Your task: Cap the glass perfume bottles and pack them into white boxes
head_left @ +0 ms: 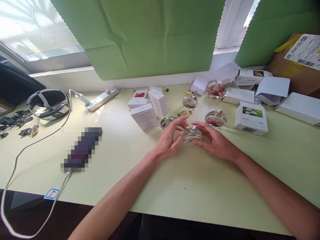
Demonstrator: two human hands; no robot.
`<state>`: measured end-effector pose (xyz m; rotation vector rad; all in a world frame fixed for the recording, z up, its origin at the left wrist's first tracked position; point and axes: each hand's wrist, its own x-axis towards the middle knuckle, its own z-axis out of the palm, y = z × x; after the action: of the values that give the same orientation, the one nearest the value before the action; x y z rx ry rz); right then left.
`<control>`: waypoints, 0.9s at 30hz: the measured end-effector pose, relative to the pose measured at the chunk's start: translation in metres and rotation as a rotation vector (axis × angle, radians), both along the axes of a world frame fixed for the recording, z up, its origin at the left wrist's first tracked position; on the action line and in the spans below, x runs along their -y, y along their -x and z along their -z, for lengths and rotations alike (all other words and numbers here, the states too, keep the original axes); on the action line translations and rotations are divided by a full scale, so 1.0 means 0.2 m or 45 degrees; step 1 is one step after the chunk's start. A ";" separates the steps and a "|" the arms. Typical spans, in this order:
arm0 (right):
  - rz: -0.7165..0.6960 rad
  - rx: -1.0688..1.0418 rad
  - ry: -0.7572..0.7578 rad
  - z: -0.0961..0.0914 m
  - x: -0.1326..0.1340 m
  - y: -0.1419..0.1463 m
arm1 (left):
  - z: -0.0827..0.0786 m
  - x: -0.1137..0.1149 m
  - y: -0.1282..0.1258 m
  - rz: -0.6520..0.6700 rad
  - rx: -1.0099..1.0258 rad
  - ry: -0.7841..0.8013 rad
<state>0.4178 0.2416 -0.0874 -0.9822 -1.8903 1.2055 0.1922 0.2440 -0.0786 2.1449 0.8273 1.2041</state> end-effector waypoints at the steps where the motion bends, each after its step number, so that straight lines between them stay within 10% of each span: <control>1: 0.006 0.005 -0.031 0.00 0.00 0.00 | 0.00 0.00 0.00 -0.023 0.024 0.008; 12: 0.003 0.183 -0.605 -0.04 0.01 0.00 | 0.01 0.01 -0.03 -0.139 -0.116 -0.002; 27: -0.009 0.208 -0.674 -0.04 0.00 -0.01 | 0.02 0.02 -0.04 -0.157 -0.052 -0.189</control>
<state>0.4199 0.2414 -0.0803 -0.7945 -2.1814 0.5827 0.1995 0.2408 -0.0832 2.2721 0.9260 1.3242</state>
